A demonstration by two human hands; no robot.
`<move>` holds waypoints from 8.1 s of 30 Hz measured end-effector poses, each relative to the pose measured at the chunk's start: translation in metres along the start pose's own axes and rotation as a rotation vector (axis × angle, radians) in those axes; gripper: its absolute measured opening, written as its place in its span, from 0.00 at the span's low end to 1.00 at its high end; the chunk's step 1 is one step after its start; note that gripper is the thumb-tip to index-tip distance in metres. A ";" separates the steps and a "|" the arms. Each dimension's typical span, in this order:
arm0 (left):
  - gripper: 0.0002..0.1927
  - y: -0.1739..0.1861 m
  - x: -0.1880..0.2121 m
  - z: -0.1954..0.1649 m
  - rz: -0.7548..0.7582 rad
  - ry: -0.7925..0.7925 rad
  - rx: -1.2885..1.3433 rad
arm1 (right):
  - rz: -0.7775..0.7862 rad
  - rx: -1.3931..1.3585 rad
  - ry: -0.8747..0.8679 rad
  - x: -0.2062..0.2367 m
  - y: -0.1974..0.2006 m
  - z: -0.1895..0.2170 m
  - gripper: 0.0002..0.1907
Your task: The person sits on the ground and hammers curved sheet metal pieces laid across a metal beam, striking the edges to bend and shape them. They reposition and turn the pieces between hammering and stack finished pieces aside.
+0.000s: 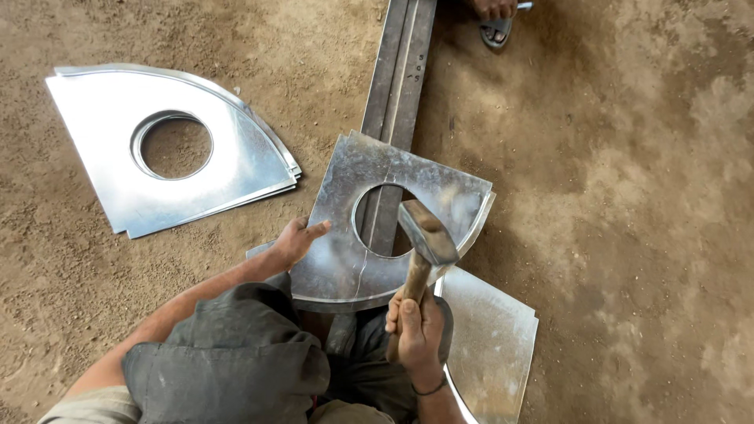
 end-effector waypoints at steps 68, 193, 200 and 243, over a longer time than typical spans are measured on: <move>0.29 -0.007 -0.012 0.020 0.030 0.013 -0.042 | 0.001 0.370 0.024 -0.031 -0.028 -0.014 0.17; 0.35 -0.027 0.005 -0.125 0.510 -0.044 0.131 | -0.075 0.495 -0.423 0.005 0.001 -0.104 0.18; 0.51 -0.043 0.003 -0.130 0.476 -0.027 0.312 | -0.095 0.431 -0.536 0.008 0.008 -0.116 0.14; 0.59 0.267 0.158 0.159 -0.984 0.135 1.259 | -0.075 0.585 -0.407 -0.003 0.015 -0.109 0.23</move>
Point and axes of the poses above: each hand's wrist, its own x-axis away from the middle knuckle, its own y-axis out of the back of the hand, z = x × y, the point moved 9 cm from there along -x, towards the middle knuckle, and after that the axes turned 10 degrees about -z, right-handed, at the moved point
